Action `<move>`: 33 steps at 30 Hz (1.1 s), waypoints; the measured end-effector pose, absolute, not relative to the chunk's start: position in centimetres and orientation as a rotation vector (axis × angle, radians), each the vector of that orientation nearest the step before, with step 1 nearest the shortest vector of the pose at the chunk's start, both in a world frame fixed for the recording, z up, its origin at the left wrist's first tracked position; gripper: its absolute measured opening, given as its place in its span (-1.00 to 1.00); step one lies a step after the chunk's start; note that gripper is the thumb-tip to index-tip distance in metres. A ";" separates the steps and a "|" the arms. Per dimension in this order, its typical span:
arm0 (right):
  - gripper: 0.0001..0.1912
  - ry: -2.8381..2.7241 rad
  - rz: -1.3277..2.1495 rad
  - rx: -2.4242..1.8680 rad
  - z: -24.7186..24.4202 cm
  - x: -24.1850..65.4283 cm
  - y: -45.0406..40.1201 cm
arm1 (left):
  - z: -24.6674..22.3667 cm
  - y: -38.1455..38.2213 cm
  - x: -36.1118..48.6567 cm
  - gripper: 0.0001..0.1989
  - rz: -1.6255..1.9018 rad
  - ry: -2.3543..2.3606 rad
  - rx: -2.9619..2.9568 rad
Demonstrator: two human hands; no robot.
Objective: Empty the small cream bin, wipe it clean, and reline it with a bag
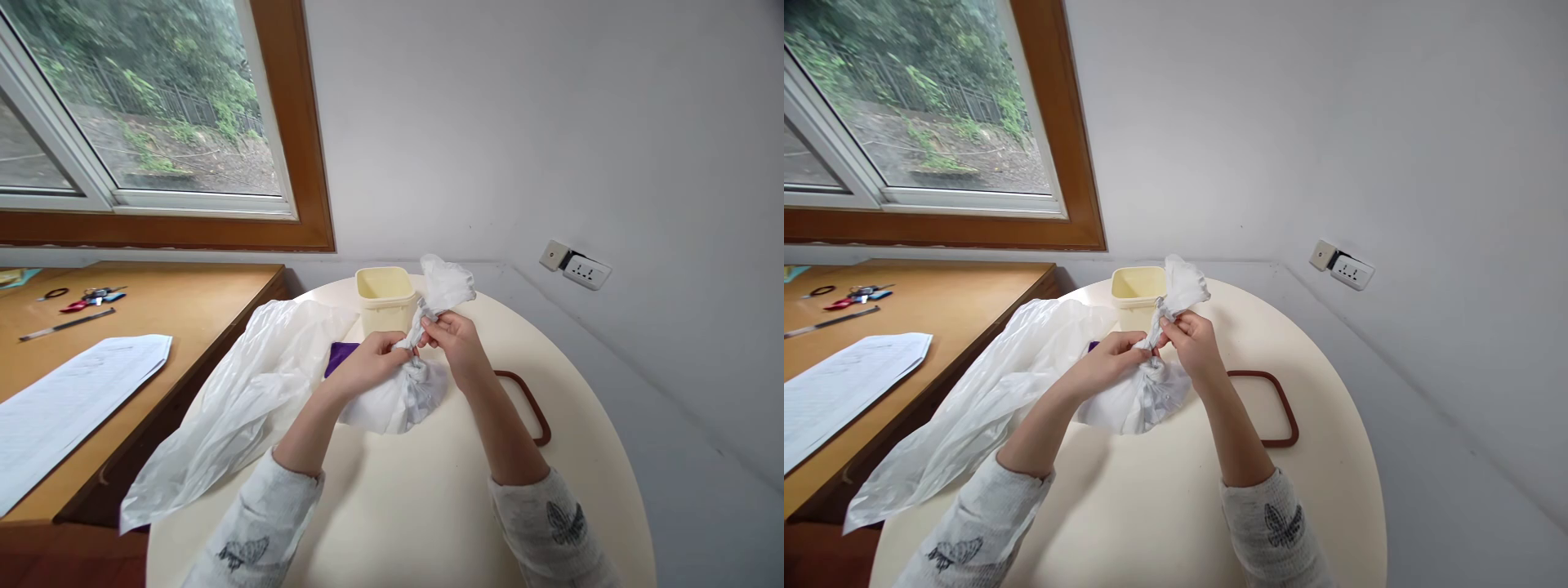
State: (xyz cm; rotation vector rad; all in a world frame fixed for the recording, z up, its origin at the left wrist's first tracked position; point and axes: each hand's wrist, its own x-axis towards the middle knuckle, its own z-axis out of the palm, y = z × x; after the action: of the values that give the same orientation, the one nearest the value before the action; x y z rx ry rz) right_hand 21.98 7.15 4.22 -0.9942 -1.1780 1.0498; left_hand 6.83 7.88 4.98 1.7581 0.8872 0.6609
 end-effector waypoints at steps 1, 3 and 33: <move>-0.78 -1.187 1.050 -1.001 4.2 22.0 7.1 | 4.9 7.9 6.9 -0.75 0.671 0.882 1.759; -0.78 -1.205 1.059 -1.011 4.3 22.0 7.1 | 4.7 7.8 7.2 -0.69 0.701 0.855 1.720; -0.78 -0.915 1.133 -0.950 3.1 24.3 8.4 | 4.0 7.7 8.1 -0.75 0.568 0.887 1.591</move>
State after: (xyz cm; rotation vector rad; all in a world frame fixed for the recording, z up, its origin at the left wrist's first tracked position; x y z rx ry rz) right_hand 24.30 8.45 3.07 -0.9503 -0.9152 1.1332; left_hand 8.05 7.74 4.04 1.5908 0.8872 0.5682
